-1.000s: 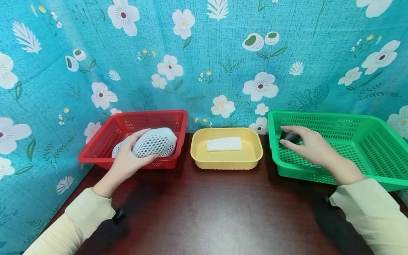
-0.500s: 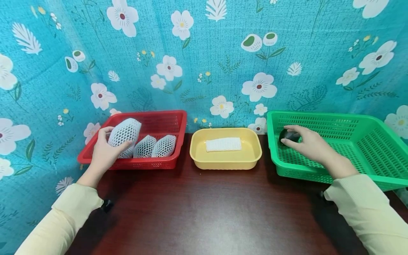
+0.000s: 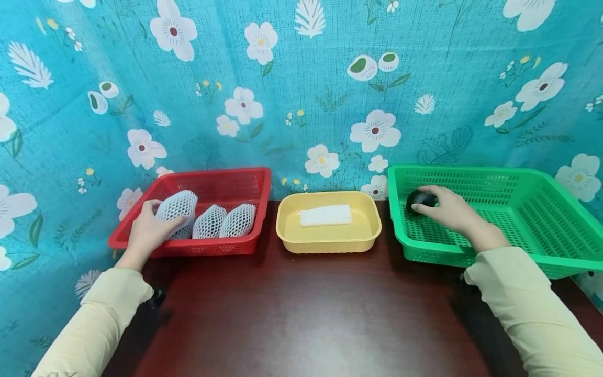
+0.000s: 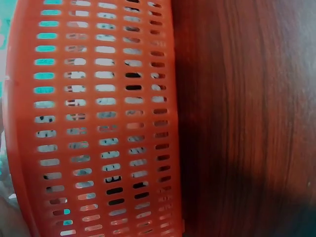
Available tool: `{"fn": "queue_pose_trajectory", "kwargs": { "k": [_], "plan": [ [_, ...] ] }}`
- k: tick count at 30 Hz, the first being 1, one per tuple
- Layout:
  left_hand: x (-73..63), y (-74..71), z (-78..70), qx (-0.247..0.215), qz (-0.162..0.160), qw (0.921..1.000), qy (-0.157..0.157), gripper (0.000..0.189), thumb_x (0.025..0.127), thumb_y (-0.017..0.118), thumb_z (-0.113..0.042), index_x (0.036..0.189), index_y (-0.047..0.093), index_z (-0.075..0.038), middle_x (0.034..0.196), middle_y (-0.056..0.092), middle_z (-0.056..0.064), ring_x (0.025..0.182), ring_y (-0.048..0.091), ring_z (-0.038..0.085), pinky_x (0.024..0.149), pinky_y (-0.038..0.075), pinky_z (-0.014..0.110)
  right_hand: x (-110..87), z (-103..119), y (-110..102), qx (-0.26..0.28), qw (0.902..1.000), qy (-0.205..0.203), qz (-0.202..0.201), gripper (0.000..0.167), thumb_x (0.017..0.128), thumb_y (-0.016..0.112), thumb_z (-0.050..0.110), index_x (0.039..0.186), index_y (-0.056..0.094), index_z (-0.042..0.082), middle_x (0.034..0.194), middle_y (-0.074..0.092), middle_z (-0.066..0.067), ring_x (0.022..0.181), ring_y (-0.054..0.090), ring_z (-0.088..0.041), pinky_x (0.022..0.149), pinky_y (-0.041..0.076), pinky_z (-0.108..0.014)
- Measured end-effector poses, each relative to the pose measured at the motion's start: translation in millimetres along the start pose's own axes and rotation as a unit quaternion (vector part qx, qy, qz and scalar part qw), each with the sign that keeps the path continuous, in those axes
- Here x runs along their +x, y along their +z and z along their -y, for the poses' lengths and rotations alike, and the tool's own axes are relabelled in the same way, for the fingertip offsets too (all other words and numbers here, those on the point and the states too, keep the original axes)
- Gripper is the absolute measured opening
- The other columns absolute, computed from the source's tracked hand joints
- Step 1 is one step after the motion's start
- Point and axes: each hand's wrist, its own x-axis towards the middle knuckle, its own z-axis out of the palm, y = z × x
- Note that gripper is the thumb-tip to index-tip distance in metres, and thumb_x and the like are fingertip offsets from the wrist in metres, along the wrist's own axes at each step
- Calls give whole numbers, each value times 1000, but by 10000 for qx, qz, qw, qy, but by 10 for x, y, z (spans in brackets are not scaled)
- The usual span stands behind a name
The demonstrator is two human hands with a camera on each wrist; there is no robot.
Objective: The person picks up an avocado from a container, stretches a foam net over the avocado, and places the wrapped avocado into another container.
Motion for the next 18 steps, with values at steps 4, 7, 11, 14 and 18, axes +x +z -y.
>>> {"fn": "queue_pose_trajectory", "kwargs": {
  "k": [4,7,11,14,18],
  "plan": [
    [-13,3,-4,153,100,9998,72,98,84,84,-25,156,22,-3,146,42,28,126,46,48,96,48,65,51,-60,-14,76,9999,68,65,74,108,50,39,152,25,-15,150,23,-46,131,30,-65,96,36,-75],
    [-8,25,-3,277,181,9992,229,102,83,85,-26,158,20,-4,146,42,28,127,45,50,95,48,67,86,-102,7,72,9999,102,116,75,108,50,38,152,24,-17,148,24,-47,129,32,-65,94,38,-74],
    [16,44,-19,596,398,9964,452,107,81,86,-28,160,19,-6,144,41,29,127,43,50,94,48,68,147,-103,24,-20,9999,48,158,76,108,52,36,151,23,-19,147,25,-47,129,32,-66,96,37,-75],
    [31,51,-29,778,576,9942,472,107,80,86,-31,160,20,-6,141,40,30,126,43,50,93,49,68,190,-76,31,-107,9997,-25,201,75,107,54,33,150,24,-21,146,25,-48,130,28,-66,99,34,-75],
    [38,51,-38,919,716,9922,436,105,83,83,-37,159,19,-4,140,39,30,126,43,50,93,49,67,225,-58,51,-273,9992,-10,289,76,106,57,30,149,23,-22,145,22,-51,131,24,-68,100,31,-77]
  ]
}}
